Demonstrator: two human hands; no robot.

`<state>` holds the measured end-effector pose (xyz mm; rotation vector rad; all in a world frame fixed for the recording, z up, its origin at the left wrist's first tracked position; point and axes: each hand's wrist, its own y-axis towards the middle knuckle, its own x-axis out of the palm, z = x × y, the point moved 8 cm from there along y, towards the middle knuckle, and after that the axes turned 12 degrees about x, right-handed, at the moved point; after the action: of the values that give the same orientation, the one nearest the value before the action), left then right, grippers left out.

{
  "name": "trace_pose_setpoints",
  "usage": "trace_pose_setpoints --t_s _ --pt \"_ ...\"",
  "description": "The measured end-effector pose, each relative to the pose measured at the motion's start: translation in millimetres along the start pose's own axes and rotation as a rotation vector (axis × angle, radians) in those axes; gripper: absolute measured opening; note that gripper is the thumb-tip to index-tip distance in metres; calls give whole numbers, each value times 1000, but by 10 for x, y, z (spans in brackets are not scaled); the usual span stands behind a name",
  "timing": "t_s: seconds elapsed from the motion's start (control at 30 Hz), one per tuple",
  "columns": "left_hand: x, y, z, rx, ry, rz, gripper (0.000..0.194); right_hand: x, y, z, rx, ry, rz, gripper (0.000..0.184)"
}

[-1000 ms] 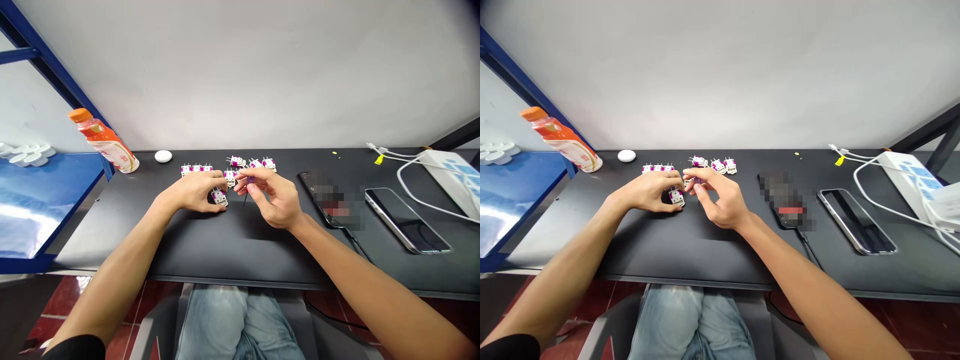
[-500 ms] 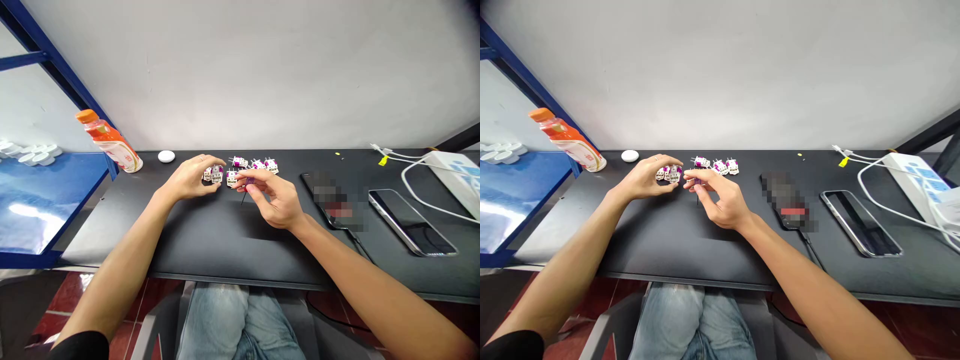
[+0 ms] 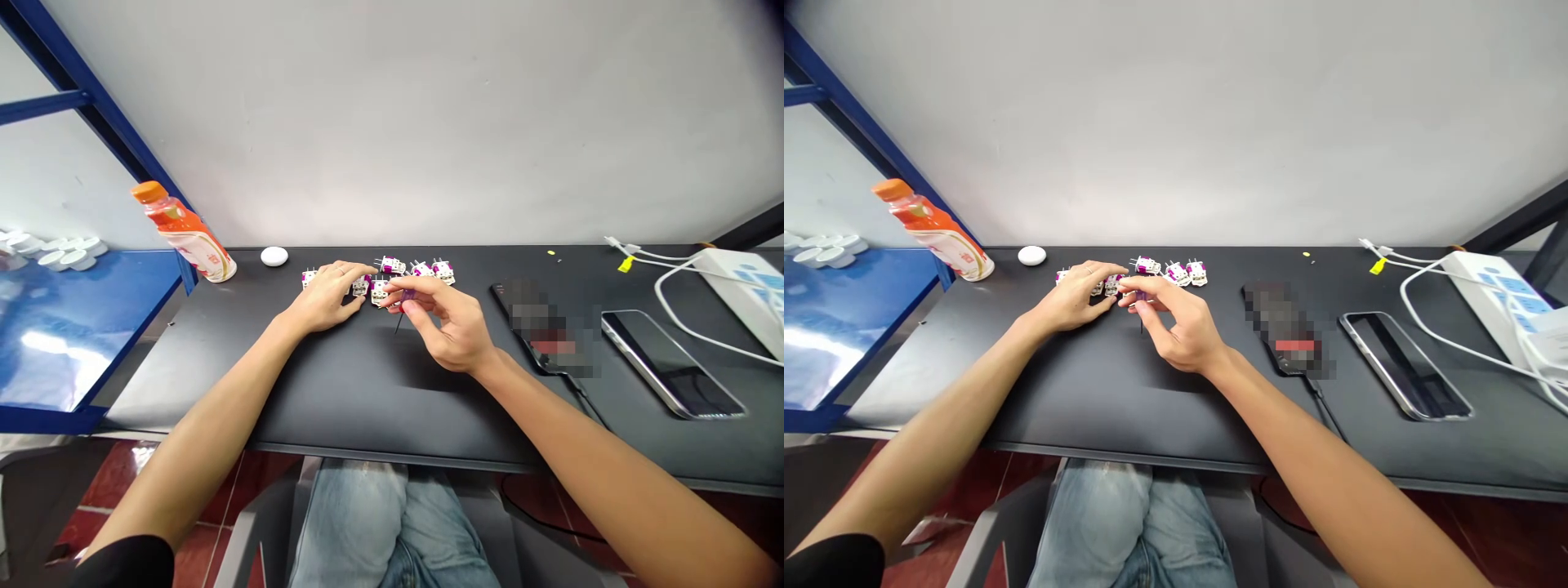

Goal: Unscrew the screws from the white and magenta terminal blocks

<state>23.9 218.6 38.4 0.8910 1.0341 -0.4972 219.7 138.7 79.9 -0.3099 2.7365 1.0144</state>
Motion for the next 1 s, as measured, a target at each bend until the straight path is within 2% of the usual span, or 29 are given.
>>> trace_pose_setpoints --t_s 0.3,0.43,0.6,0.83,1.0 --pt "-10 2 -46 -54 0 23 50 -8 -12 49 21 -29 -2 33" --pt "-3 35 40 22 -41 72 48 -3 -6 45 24 -15 -10 34" --pt "90 74 181 110 -98 51 43 -7 -4 48 24 15 -4 37" --pt "129 87 151 131 -107 72 41 -77 2 55 12 58 96 34" --pt "-27 102 184 112 -25 82 40 -152 2 46 6 36 220 32"
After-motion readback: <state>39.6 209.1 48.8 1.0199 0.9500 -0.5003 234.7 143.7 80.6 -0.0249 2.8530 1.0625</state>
